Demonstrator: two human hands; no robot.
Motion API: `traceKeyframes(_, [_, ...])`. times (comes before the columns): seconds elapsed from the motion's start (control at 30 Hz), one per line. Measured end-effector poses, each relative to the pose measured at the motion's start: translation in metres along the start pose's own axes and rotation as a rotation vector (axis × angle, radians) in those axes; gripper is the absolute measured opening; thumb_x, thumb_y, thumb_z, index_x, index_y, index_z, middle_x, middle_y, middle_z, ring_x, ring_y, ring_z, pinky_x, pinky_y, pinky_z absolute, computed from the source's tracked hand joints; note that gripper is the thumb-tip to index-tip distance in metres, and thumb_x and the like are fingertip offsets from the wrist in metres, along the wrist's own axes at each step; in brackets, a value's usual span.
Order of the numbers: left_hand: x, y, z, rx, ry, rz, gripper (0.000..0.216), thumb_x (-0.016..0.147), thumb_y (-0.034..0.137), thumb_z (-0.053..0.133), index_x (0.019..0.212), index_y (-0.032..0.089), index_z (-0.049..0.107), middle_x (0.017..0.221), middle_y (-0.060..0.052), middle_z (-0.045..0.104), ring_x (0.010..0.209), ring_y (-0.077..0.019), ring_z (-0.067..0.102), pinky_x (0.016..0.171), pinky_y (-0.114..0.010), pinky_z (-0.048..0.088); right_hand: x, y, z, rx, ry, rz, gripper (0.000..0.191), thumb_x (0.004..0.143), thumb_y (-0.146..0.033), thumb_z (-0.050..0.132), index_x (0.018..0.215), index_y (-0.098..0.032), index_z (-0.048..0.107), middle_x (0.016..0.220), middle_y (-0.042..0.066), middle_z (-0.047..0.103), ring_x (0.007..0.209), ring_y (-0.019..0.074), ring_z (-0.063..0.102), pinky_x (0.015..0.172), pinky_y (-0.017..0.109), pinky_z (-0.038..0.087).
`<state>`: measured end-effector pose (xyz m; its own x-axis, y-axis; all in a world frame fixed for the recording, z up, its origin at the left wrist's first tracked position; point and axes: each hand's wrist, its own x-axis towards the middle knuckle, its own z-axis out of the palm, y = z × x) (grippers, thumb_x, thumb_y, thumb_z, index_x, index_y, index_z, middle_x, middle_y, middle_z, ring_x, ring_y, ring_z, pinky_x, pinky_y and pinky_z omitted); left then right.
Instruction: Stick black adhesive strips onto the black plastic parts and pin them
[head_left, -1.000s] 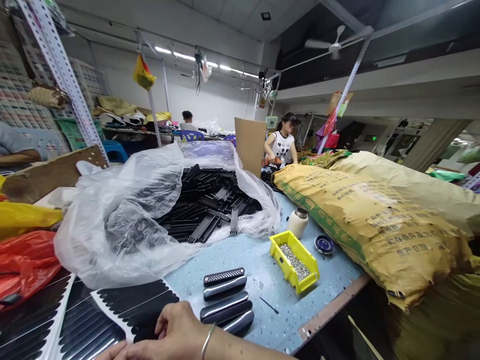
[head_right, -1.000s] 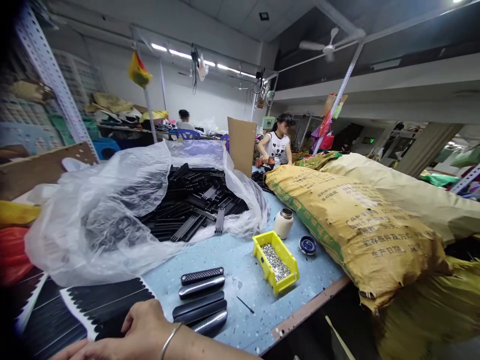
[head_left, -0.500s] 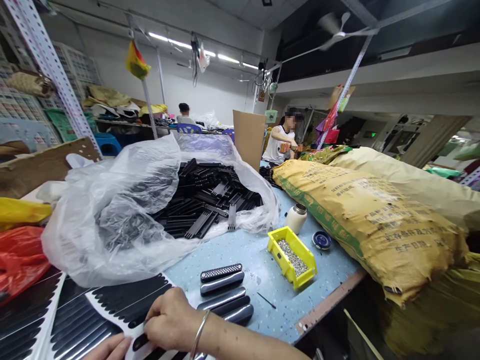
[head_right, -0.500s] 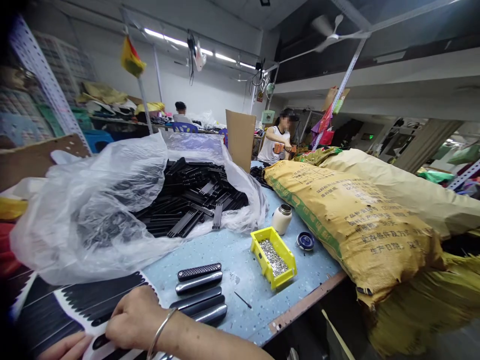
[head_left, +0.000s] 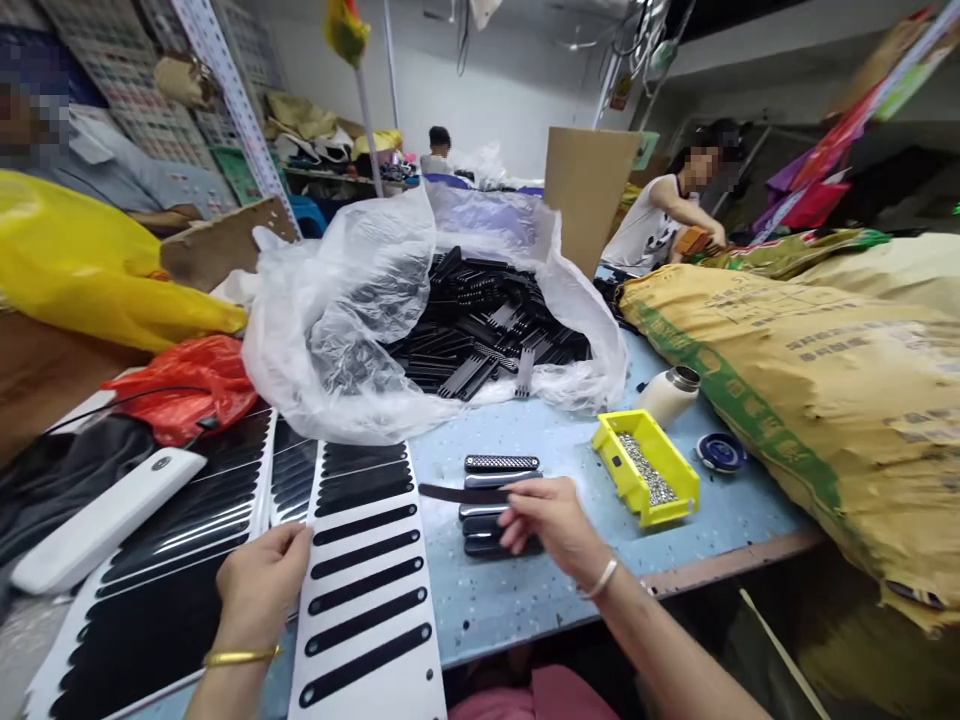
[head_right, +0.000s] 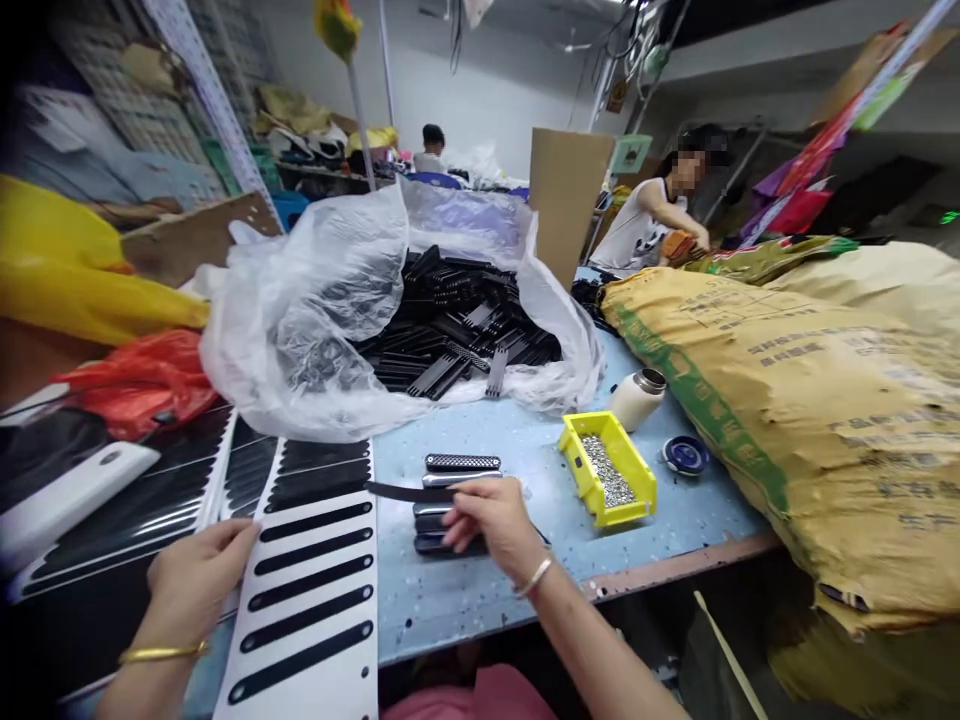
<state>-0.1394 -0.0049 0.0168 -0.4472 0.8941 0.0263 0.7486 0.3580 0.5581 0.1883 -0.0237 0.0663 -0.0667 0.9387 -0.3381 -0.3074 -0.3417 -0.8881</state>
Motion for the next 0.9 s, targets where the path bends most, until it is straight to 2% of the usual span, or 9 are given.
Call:
traceKeyframes(0.13, [0.002, 0.010, -0.010, 0.218, -0.079, -0.020, 0.028, 0.077, 0.032, 0.049, 0.074, 0.018, 0.073, 0.058, -0.005, 0.066, 0.067, -0.0222, 0.062, 0.059, -0.028, 0.040, -0.025, -0.023, -0.057, 0.014, 0.167, -0.152, 0.030, 0.062, -0.032, 0.081, 0.083, -0.013, 0.073, 0.064, 0.008, 0.071, 0.053, 0.0197, 0.068, 0.045, 0.028, 0.053])
traceKeyframes(0.23, [0.000, 0.015, -0.010, 0.307, -0.120, 0.015, 0.029, 0.078, 0.034, 0.051, 0.084, 0.017, 0.074, 0.065, -0.007, 0.069, 0.067, -0.0233, 0.061, 0.057, -0.029, 0.039, -0.030, -0.036, -0.082, 0.003, 0.253, -0.244, 0.026, 0.061, -0.029, 0.083, 0.082, -0.014, 0.075, 0.069, 0.010, 0.072, 0.063, 0.0226, 0.070, 0.053, 0.032, 0.056])
traceKeyframes(0.33, [-0.011, 0.026, -0.010, 0.283, 0.004, 0.033, 0.032, 0.077, 0.036, 0.053, 0.090, 0.014, 0.072, 0.066, -0.007, 0.068, 0.065, -0.0228, 0.061, 0.058, -0.030, 0.039, -0.029, -0.043, -0.092, 0.006, 0.268, -0.276, 0.022, 0.060, -0.024, 0.081, 0.080, -0.015, 0.076, 0.073, 0.011, 0.073, 0.069, 0.0247, 0.071, 0.058, 0.035, 0.058])
traceKeyframes(0.43, [-0.027, 0.055, -0.006, 0.051, 0.138, 0.177, 0.030, 0.079, 0.039, 0.051, 0.083, 0.016, 0.070, 0.063, -0.004, 0.066, 0.062, -0.0188, 0.061, 0.061, -0.028, 0.043, -0.022, -0.044, -0.094, 0.034, 0.221, -0.295, 0.022, 0.061, -0.022, 0.079, 0.081, -0.014, 0.077, 0.075, 0.011, 0.073, 0.072, 0.0271, 0.071, 0.060, 0.037, 0.058])
traceKeyframes(0.53, [-0.035, 0.096, 0.012, -0.237, -0.111, 0.459, 0.026, 0.079, 0.040, 0.054, 0.077, 0.020, 0.069, 0.070, -0.001, 0.069, 0.062, -0.0149, 0.061, 0.060, -0.025, 0.045, -0.006, -0.041, -0.092, 0.074, 0.191, -0.293, 0.020, 0.062, -0.024, 0.079, 0.079, -0.012, 0.076, 0.070, 0.009, 0.072, 0.068, 0.0253, 0.071, 0.061, 0.036, 0.058])
traceKeyframes(0.6, [-0.030, 0.118, 0.034, -0.286, -0.290, 0.520, 0.024, 0.078, 0.039, 0.055, 0.072, 0.020, 0.068, 0.068, -0.001, 0.068, 0.061, -0.0147, 0.061, 0.057, -0.024, 0.044, 0.010, -0.035, -0.091, 0.099, 0.218, -0.284, 0.018, 0.060, -0.022, 0.082, 0.075, -0.013, 0.075, 0.067, 0.006, 0.070, 0.063, 0.0215, 0.070, 0.059, 0.033, 0.058])
traceKeyframes(0.7, [-0.013, 0.136, 0.071, -0.387, -0.369, 0.386, 0.023, 0.071, 0.038, 0.058, 0.072, 0.017, 0.066, 0.064, -0.003, 0.066, 0.061, -0.0166, 0.061, 0.059, -0.027, 0.046, 0.035, -0.023, -0.092, 0.150, 0.241, -0.246, 0.026, 0.055, -0.019, 0.085, 0.077, -0.014, 0.073, 0.065, 0.002, 0.068, 0.061, 0.0188, 0.069, 0.059, 0.031, 0.057])
traceKeyframes(0.77, [-0.003, 0.139, 0.092, -0.523, -0.447, 0.292, 0.032, 0.065, 0.037, 0.061, 0.084, 0.013, 0.066, 0.065, -0.003, 0.066, 0.061, -0.0175, 0.062, 0.060, -0.028, 0.049, 0.049, -0.013, -0.093, 0.184, 0.251, -0.215, 0.032, 0.053, -0.019, 0.086, 0.081, -0.014, 0.073, 0.063, 0.000, 0.066, 0.062, 0.0178, 0.068, 0.060, 0.031, 0.058])
traceKeyframes(0.9, [0.002, 0.139, 0.112, -0.625, -0.608, 0.265, 0.054, 0.061, 0.033, 0.061, 0.108, 0.008, 0.063, 0.065, -0.002, 0.066, 0.058, -0.0166, 0.061, 0.058, -0.028, 0.047, 0.060, 0.002, -0.091, 0.204, 0.261, -0.194, 0.031, 0.049, -0.018, 0.087, 0.077, -0.013, 0.073, 0.062, -0.001, 0.065, 0.059, 0.0146, 0.065, 0.059, 0.030, 0.057])
